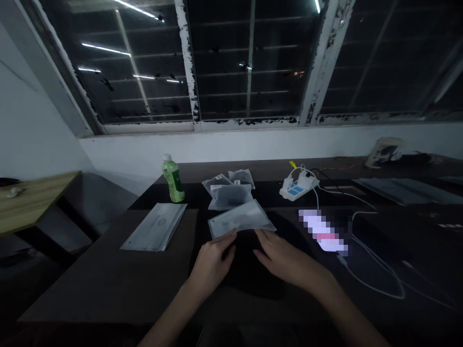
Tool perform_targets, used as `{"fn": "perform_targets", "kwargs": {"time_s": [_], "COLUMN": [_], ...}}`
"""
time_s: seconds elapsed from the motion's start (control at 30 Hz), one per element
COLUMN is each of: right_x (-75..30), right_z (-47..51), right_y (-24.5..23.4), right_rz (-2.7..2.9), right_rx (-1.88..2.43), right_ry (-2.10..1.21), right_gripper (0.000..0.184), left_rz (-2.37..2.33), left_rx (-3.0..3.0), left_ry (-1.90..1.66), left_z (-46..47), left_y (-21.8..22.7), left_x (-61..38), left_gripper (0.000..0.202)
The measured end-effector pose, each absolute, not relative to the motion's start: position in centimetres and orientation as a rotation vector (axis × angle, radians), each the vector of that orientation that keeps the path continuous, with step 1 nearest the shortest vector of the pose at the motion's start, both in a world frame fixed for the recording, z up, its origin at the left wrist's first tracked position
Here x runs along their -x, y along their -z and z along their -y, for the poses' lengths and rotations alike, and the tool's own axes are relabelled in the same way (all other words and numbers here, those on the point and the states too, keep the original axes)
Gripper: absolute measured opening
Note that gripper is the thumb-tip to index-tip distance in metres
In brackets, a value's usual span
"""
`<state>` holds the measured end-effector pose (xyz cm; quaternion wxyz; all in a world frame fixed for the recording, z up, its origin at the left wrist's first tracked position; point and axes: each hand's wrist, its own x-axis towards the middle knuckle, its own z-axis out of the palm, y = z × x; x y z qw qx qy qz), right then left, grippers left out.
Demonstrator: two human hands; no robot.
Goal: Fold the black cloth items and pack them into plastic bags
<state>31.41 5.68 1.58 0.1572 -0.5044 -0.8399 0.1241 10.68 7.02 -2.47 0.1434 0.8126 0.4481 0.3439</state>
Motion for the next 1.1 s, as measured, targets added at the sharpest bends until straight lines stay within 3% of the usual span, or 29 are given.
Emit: {"fn": "perform_targets", "kwargs": {"time_s": [0.1, 0.37, 0.63, 0.83, 1.0, 1.1], "right_x": [-32.5, -32.2, -33.0, -33.1, -31.5, -32.5], "right_z": [-4.7, -5.9, -8.6, -11.7, -10.5, -9.2], "right_y": [-2.7, -2.2, 0.1, 0.9, 1.7, 0.7], "right_rz": [2.405, 2.302, 2.297, 2.411, 2.383, 2.459], "right_rx": [1.521, 1.297, 1.296, 1.526, 1.682, 1.565], "right_ry": [-0.43, -0.371, -0.045, -0.199, -0.064, -0.05], "right_gripper": [0.035, 0.042, 0.044, 0.019, 0.042, 0.04], "left_rz": [-1.256, -1.13, -1.122, -1.05, -1.124, -1.14], "left_rx": [-2.353, -2.405, -2.453, -2.756, -2.799, -2.646], "left_ry": [-0.985, -0.945, -0.95, -0.98, -0.791, -0.677], "left_z": [-6.8, -7.5, -8.1, -7.9, -7.5, -6.6], "left_y": [2.4, 1.8, 2.0, 2.5, 1.7, 0.5], "left_x": [-10.8, -10.6, -10.7, -10.4, -9.8, -9.2], "left_gripper": [0.04, 0.049, 0.051, 0.04, 0.043, 0.042]}}
